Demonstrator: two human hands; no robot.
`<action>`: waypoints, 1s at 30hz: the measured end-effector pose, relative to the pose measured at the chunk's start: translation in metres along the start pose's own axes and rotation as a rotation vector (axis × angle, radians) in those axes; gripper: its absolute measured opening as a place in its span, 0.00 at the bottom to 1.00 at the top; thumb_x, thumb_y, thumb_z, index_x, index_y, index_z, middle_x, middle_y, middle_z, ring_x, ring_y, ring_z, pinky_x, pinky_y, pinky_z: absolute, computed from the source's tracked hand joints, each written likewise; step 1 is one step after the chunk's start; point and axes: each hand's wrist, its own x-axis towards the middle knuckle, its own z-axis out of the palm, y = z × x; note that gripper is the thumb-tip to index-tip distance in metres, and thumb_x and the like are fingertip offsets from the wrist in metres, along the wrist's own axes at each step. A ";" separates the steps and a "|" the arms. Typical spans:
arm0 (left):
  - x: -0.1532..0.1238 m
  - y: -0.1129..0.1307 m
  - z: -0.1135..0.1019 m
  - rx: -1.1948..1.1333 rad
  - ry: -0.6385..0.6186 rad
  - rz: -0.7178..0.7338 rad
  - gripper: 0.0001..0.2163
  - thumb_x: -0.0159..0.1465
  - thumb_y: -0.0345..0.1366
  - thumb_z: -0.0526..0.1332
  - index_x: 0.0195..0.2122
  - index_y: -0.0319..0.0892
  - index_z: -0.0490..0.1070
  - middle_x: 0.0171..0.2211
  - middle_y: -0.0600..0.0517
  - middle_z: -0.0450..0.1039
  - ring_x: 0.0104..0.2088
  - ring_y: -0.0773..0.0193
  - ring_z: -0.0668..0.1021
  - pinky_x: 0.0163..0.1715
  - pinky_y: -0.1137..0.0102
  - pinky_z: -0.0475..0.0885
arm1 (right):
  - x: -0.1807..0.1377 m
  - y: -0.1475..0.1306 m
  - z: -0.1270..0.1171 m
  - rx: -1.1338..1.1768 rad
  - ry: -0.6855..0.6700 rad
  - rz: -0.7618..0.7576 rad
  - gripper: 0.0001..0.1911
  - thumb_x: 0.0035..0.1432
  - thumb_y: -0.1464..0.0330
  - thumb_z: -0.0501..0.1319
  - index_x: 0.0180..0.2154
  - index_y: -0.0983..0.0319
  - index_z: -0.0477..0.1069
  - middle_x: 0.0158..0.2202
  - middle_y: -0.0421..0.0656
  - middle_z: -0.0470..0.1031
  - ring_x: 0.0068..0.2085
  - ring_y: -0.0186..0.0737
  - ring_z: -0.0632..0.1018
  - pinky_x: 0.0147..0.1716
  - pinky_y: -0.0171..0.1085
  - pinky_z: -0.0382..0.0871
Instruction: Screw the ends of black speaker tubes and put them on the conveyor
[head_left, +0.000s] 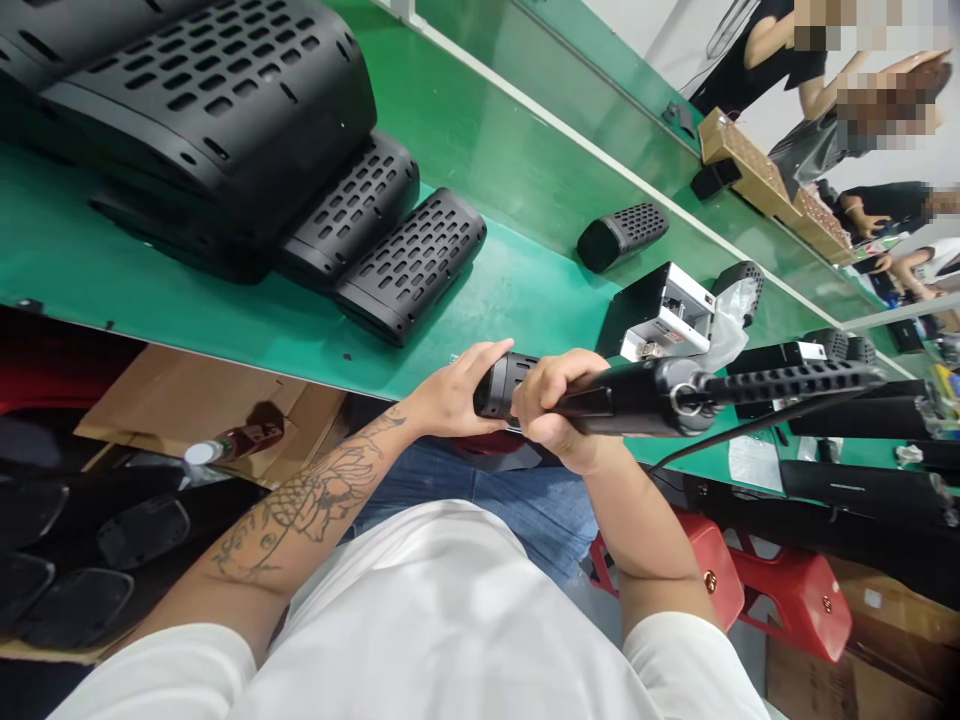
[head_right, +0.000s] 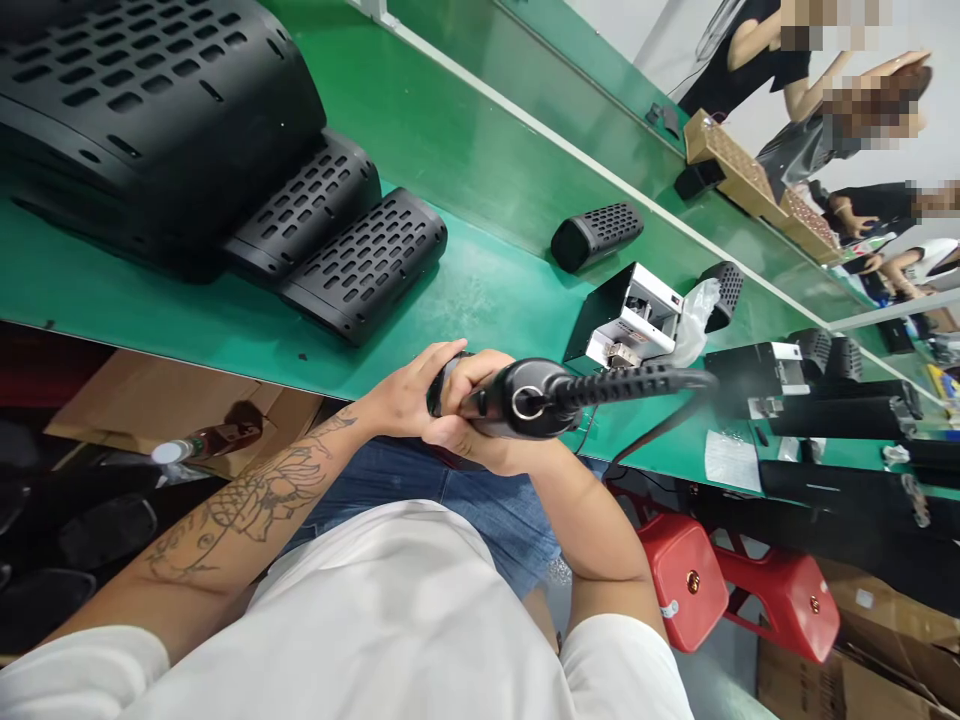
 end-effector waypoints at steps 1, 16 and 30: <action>-0.001 -0.001 0.000 0.016 0.003 0.010 0.59 0.63 0.58 0.80 0.88 0.45 0.53 0.81 0.33 0.67 0.77 0.29 0.77 0.74 0.41 0.80 | -0.001 0.001 0.002 0.004 -0.021 -0.004 0.27 0.56 0.48 0.85 0.34 0.53 0.72 0.23 0.31 0.73 0.21 0.34 0.72 0.26 0.39 0.75; -0.114 0.078 0.084 0.438 0.206 0.158 0.49 0.73 0.29 0.65 0.92 0.42 0.43 0.81 0.26 0.62 0.64 0.38 0.86 0.57 0.50 0.91 | -0.005 -0.058 -0.188 -0.640 1.050 -0.452 0.28 0.62 0.42 0.80 0.37 0.55 0.75 0.22 0.31 0.73 0.20 0.38 0.77 0.23 0.40 0.74; 0.109 0.119 0.013 0.733 -0.621 0.441 0.47 0.58 0.46 0.82 0.77 0.36 0.75 0.64 0.30 0.83 0.64 0.30 0.83 0.76 0.40 0.68 | -0.027 -0.034 -0.224 -0.564 0.850 -0.342 0.30 0.67 0.35 0.72 0.41 0.51 0.69 0.24 0.31 0.70 0.28 0.44 0.81 0.37 0.49 0.84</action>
